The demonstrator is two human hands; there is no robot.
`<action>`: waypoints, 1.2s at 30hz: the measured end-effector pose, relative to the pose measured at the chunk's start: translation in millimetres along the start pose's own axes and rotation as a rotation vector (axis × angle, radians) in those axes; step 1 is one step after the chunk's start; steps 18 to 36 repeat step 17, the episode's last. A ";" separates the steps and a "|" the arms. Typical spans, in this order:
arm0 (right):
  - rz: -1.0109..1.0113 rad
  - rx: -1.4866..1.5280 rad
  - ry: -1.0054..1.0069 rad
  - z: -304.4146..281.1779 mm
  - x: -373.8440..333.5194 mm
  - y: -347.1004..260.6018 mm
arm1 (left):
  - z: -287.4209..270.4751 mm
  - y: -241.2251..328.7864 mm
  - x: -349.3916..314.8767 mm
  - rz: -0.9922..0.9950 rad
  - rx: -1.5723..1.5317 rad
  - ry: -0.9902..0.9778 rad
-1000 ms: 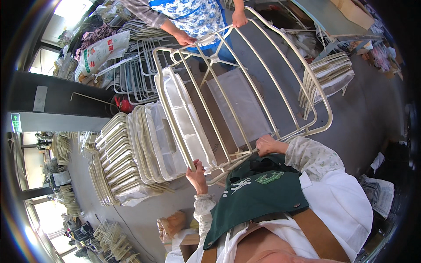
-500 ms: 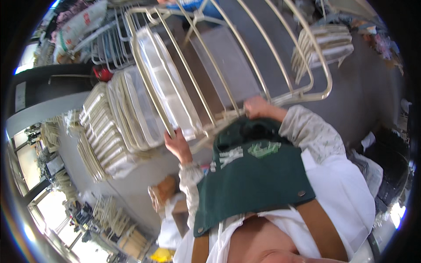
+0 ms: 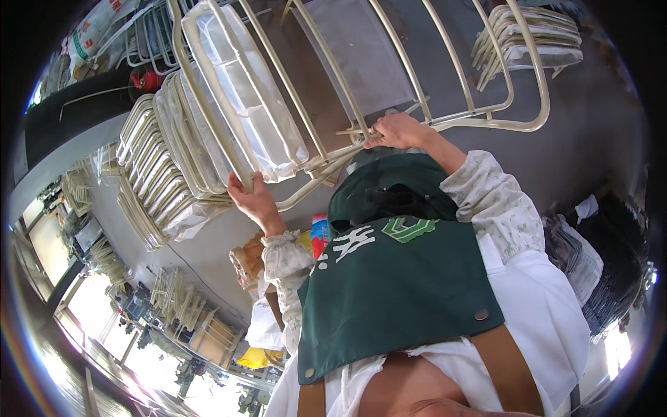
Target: The person assembles a white metal baby bassinet frame by connecting tubular legs and side rails, then inserts a fabric bassinet insert into the frame. They repeat the process with a second unit, handling the frame and insert by hand.
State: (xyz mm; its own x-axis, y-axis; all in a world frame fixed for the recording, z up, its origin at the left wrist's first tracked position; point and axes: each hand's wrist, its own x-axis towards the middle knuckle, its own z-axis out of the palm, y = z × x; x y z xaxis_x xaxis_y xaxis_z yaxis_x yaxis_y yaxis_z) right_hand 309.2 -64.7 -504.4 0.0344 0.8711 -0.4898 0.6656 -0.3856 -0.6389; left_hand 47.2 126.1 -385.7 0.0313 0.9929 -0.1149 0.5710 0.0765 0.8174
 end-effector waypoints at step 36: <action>0.103 -0.051 -0.001 -7.7 -6.0 -4.7 | -5.0 254.6 -108.5 0.538 -1.036 -1.391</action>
